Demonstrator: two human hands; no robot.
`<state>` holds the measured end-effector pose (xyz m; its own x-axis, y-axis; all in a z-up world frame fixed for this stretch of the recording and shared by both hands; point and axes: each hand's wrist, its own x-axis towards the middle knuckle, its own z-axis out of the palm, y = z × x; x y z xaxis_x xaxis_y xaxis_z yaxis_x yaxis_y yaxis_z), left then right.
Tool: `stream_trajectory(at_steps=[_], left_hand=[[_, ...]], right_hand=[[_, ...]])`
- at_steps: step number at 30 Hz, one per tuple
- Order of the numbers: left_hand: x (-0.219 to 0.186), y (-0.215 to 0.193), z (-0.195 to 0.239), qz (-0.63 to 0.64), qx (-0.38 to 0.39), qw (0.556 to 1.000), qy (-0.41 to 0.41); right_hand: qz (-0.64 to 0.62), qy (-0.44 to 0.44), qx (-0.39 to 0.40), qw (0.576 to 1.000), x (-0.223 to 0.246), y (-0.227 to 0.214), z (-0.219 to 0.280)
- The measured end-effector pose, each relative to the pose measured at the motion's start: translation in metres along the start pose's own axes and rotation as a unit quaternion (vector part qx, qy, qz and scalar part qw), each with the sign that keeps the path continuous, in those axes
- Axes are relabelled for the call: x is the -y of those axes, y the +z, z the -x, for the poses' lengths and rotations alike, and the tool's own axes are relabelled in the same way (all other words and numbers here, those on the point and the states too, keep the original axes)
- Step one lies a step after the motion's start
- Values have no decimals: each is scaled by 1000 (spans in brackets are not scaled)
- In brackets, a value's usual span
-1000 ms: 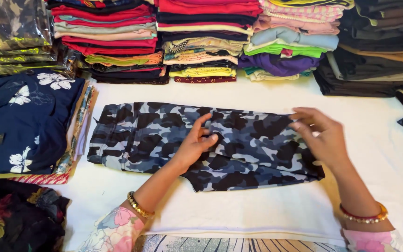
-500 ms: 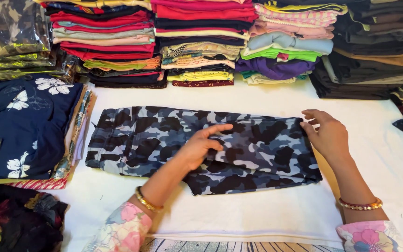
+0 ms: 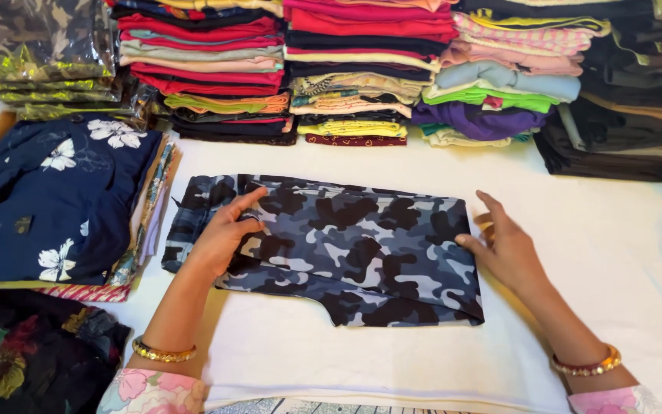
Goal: Folding a pair of camouflage patterned leggings on a table.
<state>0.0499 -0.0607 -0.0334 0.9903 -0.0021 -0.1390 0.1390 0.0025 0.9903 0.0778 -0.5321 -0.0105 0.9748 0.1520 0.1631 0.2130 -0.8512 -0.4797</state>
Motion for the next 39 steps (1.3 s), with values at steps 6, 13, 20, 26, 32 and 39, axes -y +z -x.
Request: stream_trajectory(at_steps=[6, 13, 20, 26, 32, 39], left_hand=[[4, 7, 1, -85, -44, 995, 14], [4, 47, 9, -99, -34, 993, 63], [0, 94, 21, -158, 40, 973, 164], [-31, 65, 31, -430, -28, 883, 186], [-40, -22, 37, -488, -181, 825, 219], [-39, -58, 50, -538, -48, 842, 12]], right_hand=[[-35, 49, 58, 997, 24, 10, 10], [-144, 38, -22, 989, -22, -14, -5], [-121, 91, -60, 987, -53, -42, -7], [-9, 109, 6, 994, -64, -21, -13], [104, 24, -24, 994, -47, -13, -4], [131, -178, -147, 964, 0, -6, 4]])
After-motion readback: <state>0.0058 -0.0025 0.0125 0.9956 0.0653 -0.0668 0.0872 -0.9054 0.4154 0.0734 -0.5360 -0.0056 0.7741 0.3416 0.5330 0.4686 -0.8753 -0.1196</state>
